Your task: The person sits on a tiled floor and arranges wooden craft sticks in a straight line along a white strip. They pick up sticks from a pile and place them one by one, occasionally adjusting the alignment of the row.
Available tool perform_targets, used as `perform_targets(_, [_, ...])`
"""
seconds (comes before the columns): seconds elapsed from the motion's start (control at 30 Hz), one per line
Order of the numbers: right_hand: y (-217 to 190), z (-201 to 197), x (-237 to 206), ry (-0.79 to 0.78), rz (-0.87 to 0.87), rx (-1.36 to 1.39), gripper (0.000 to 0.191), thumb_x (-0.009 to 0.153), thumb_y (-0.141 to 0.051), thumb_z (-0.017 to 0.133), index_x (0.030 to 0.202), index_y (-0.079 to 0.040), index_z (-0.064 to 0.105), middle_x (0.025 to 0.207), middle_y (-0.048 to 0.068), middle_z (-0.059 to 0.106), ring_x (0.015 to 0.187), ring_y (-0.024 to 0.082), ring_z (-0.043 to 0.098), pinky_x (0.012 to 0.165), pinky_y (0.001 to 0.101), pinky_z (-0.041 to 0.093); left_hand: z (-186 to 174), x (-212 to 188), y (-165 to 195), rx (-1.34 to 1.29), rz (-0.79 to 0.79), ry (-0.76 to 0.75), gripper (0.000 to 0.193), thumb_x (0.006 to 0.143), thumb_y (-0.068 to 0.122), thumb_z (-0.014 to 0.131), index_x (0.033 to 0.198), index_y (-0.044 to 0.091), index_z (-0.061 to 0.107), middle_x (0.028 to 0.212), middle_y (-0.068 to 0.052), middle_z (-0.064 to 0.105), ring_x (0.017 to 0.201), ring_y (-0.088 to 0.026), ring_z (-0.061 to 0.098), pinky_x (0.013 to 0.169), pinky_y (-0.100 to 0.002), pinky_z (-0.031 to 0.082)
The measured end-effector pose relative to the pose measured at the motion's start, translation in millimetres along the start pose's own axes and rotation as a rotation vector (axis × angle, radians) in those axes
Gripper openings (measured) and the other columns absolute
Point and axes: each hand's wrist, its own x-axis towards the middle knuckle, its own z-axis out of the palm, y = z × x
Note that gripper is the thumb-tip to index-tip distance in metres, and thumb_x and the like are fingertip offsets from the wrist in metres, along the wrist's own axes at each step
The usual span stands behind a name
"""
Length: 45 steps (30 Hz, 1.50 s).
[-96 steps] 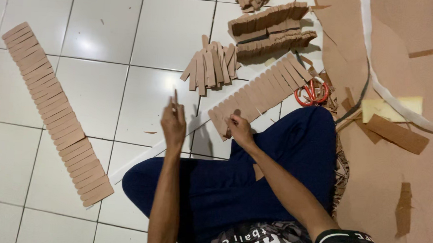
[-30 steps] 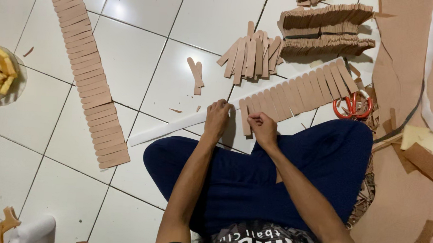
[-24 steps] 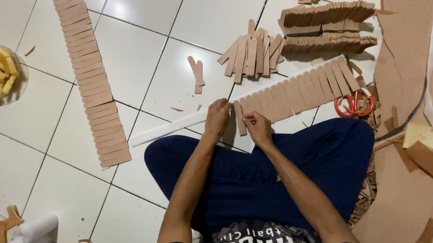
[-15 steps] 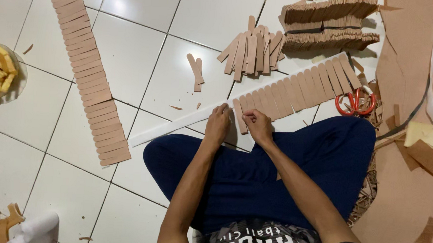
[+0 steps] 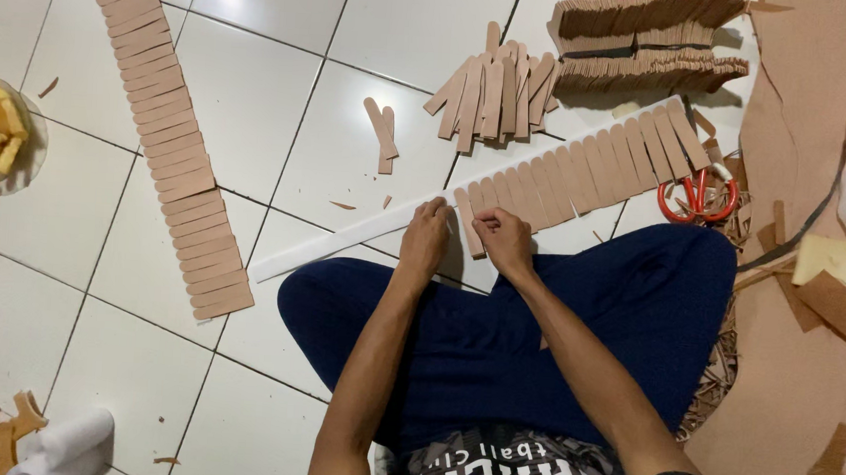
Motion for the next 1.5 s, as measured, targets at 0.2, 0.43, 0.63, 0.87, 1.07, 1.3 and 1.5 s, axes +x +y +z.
perform_targets(0.2, [0,-1,1,-0.01,0.023,-0.013,0.021,0.089,-0.019,0.077,0.101,-0.003,0.077,0.088,0.01,0.079,0.081,0.016,0.076,0.074,0.0283,0.06,-4,1,4,-0.017,-0.024,-0.033,0.032,0.086,0.0,0.059,0.118,0.003,0.067,0.139,-0.014,0.059,0.129,-0.036,0.055,0.098,-0.044,0.054])
perform_targets(0.43, [0,-1,0,0.004,0.002,-0.009,0.021,0.088,-0.02,0.077,0.1,-0.002,0.077,0.089,0.01,0.079,0.082,0.016,0.077,0.073,0.0287,0.06,-4,0,4,-0.017,-0.018,-0.028,0.031,0.086,0.0,0.059,0.117,0.002,0.066,0.138,-0.014,0.059,0.129,-0.036,0.055,0.098,-0.043,0.054])
perform_targets(0.63, [-3,0,1,0.006,0.041,-0.01,0.022,0.088,-0.02,0.077,0.1,-0.002,0.077,0.087,0.011,0.079,0.08,0.017,0.077,0.071,0.0296,0.06,-2,1,2,0.006,0.001,-0.007,0.031,0.087,0.0,0.06,0.116,0.003,0.067,0.137,-0.013,0.06,0.128,-0.034,0.057,0.098,-0.042,0.055])
perform_targets(0.87, [-5,-1,1,0.014,0.022,-0.024,0.022,0.087,-0.021,0.077,0.099,-0.002,0.077,0.086,0.011,0.079,0.079,0.017,0.077,0.071,0.03,0.06,-2,2,2,-0.002,0.013,-0.009,0.033,0.083,0.001,0.062,0.116,0.003,0.065,0.135,-0.012,0.06,0.126,-0.035,0.057,0.098,-0.041,0.054])
perform_targets(1.07, [-6,-2,1,0.013,0.014,-0.025,0.021,0.087,-0.021,0.077,0.098,-0.002,0.077,0.085,0.011,0.079,0.079,0.018,0.077,0.071,0.0302,0.06,-3,2,5,0.011,0.008,-0.007,0.042,0.086,-0.001,0.06,0.127,0.003,0.059,0.132,-0.012,0.06,0.123,-0.035,0.057,0.096,-0.042,0.054])
perform_targets(1.3, [-8,-2,1,0.024,0.006,-0.012,0.022,0.087,-0.021,0.076,0.097,-0.002,0.077,0.084,0.011,0.078,0.078,0.018,0.077,0.071,0.0305,0.06,-11,3,15,0.109,0.04,-0.049,0.059,0.084,-0.002,0.061,0.141,0.015,0.056,0.127,-0.013,0.059,0.117,-0.035,0.058,0.093,-0.045,0.053])
perform_targets(1.5, [-3,1,0,0.059,0.005,-0.005,0.022,0.087,-0.023,0.077,0.096,-0.004,0.077,0.082,0.01,0.077,0.076,0.018,0.076,0.069,0.0312,0.059,-5,4,18,0.27,0.138,0.025,0.061,0.085,0.006,0.063,0.144,0.013,0.051,0.134,-0.02,0.056,0.114,-0.037,0.057,0.088,-0.045,0.052])
